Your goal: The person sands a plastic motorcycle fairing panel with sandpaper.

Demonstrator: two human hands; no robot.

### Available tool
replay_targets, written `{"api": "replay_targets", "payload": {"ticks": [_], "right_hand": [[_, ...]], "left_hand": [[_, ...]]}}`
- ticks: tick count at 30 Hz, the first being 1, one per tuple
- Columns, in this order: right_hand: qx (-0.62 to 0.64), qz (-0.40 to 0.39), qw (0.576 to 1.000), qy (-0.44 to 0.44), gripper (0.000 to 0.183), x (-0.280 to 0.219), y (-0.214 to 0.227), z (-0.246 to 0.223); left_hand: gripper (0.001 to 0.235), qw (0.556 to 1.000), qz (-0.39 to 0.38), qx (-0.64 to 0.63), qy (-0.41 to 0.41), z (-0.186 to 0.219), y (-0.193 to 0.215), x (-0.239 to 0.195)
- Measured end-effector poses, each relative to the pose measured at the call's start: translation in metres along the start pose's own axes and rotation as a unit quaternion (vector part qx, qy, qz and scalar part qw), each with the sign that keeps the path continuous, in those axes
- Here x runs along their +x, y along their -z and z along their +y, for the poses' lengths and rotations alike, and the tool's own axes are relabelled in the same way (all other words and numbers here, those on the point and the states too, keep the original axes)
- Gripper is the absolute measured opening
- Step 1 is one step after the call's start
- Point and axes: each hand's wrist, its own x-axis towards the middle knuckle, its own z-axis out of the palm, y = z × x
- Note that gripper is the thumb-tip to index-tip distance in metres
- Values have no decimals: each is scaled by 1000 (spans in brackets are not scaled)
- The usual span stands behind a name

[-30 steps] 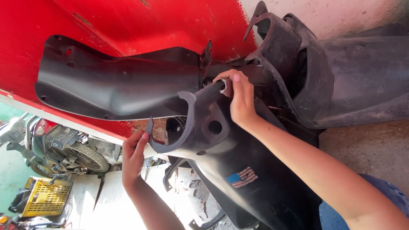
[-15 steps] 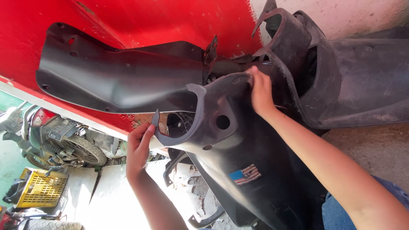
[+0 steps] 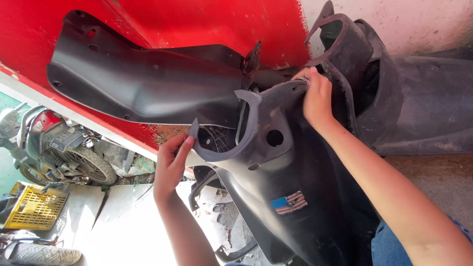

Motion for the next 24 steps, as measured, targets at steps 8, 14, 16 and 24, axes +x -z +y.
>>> {"api": "replay_targets", "payload": {"ticks": [8, 14, 16, 24], "right_hand": [[33, -17, 999, 20, 59, -3, -10, -105], [42, 32, 995, 89, 45, -2, -5, -41], [40, -1, 997, 64, 43, 1, 0, -54], [-224, -108, 936, 248, 27, 0, 1, -117]], "left_hand": [[32, 999, 10, 38, 7, 2, 0, 0], [32, 999, 11, 33, 2, 11, -5, 1], [32, 999, 12, 34, 0, 7, -3, -1], [30, 999, 5, 32, 13, 15, -7, 1]]}}
